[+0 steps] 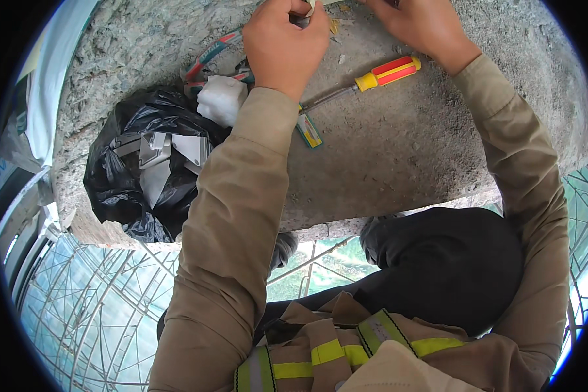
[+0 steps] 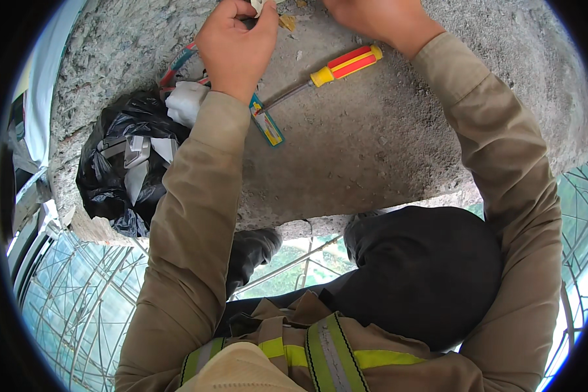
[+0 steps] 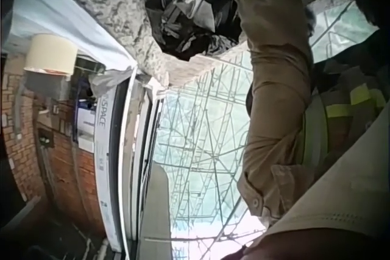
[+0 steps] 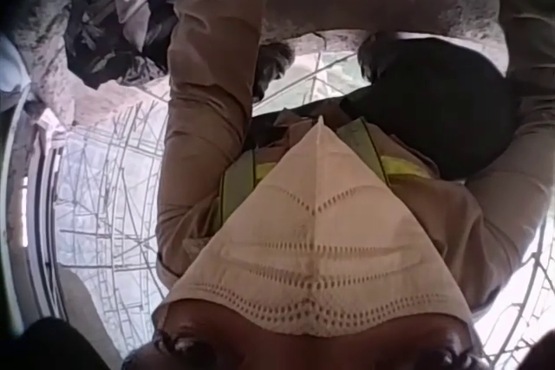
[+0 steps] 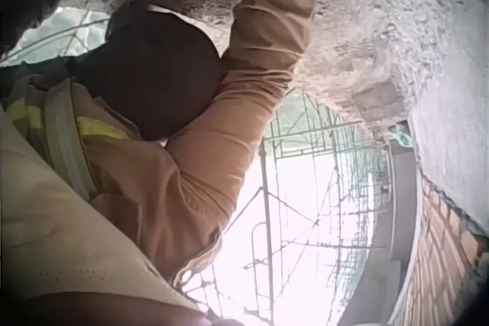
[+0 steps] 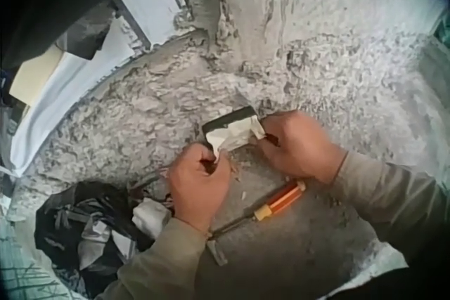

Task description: The person is repairing or installing an electrical sensor component, stripping wires and using a screwdriver on a construction ledge.

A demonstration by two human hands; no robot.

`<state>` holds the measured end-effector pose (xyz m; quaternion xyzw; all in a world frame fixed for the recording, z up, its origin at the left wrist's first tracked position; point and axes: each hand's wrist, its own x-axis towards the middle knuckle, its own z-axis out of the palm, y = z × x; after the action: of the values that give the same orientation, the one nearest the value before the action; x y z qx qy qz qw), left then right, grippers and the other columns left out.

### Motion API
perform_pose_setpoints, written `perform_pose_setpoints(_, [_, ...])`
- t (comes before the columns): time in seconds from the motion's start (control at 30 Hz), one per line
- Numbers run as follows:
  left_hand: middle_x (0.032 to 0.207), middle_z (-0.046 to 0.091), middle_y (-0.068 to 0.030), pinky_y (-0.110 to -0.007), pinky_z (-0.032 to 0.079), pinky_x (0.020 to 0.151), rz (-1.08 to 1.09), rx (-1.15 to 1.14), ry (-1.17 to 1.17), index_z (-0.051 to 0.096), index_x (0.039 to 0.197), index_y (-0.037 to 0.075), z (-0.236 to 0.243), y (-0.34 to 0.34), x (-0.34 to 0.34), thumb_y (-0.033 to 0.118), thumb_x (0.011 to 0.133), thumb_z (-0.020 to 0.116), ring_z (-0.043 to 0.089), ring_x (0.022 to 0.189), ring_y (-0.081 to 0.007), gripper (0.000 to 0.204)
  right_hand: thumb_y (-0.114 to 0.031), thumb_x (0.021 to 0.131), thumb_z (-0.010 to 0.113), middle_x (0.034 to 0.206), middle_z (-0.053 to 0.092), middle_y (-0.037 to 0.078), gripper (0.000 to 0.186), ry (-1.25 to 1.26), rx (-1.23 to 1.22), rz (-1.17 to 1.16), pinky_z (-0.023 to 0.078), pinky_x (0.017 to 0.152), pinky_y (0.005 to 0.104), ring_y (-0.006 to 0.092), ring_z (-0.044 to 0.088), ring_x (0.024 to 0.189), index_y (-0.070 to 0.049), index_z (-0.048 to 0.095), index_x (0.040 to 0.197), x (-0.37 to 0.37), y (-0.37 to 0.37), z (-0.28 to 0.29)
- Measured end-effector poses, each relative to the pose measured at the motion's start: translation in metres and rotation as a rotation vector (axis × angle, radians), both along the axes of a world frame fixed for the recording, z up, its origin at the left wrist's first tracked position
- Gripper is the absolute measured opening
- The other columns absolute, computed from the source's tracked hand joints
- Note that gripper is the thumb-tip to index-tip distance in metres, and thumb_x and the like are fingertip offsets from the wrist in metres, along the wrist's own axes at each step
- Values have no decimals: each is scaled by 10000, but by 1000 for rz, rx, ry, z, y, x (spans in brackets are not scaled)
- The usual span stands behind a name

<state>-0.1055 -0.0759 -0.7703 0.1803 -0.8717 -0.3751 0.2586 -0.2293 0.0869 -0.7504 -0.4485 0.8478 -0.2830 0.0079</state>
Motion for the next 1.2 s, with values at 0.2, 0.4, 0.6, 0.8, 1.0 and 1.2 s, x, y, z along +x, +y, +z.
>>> perform_pose_setpoints(0.2, [637, 561, -153, -396, 442, 549, -31, -43, 45, 546, 755, -6, 2, 2, -1, 88, 884, 779, 564, 556, -260, 283, -210, 883, 747, 748, 647, 230, 242, -59, -61, -11, 495, 608, 497, 437, 633, 678, 11, 666, 827, 8, 1, 8])
perform_pose_setpoints(0.4, [758, 574, -154, -407, 455, 586, -119, -206, 44, 608, 832, 2, 2, -7, 5, 45, 881, 734, 601, 666, -317, 141, -190, 855, 786, 756, 634, 196, 240, -68, -56, -61, 489, 599, 481, 393, 639, 672, 9, 652, 860, 14, 1, 14])
perform_pose_setpoints(0.6, [760, 629, -37, -308, 454, 554, -170, -302, 91, 697, 908, 73, 25, -11, 14, 143, 807, 842, 550, 590, -153, 190, -142, 827, 802, 817, 637, 180, 235, -183, -199, -99, 504, 624, 475, 382, 648, 712, 7, 645, 918, 13, 11, -3])
perform_pose_setpoints(0.8, [822, 606, -150, -441, 493, 625, -888, 108, 629, 701, 932, 28, 73, 7, -72, 28, 862, 697, 631, 745, -371, 70, -116, 817, 751, 856, 649, 216, 189, -104, -364, -30, 525, 676, 496, 457, 644, 778, 4, 626, 892, 4, 10, -19])
perform_pose_setpoints(1.0, [830, 653, -159, -480, 522, 675, -731, -739, -190, 759, 1001, 74, 119, 29, -64, 66, 863, 662, 648, 793, -399, 169, -82, 811, 722, 815, 661, 245, 127, -197, -440, -75, 531, 683, 504, 458, 654, 775, 7, 635, 838, 4, 19, -22])
perform_pose_setpoints(1.2, [844, 675, -170, -478, 528, 698, -755, -813, -368, 738, 901, 59, 115, 29, -76, 53, 849, 654, 659, 819, -399, 99, -81, 798, 732, 816, 665, 248, 127, -318, -468, -106, 530, 680, 503, 456, 660, 763, 11, 663, 852, 9, 26, -17])
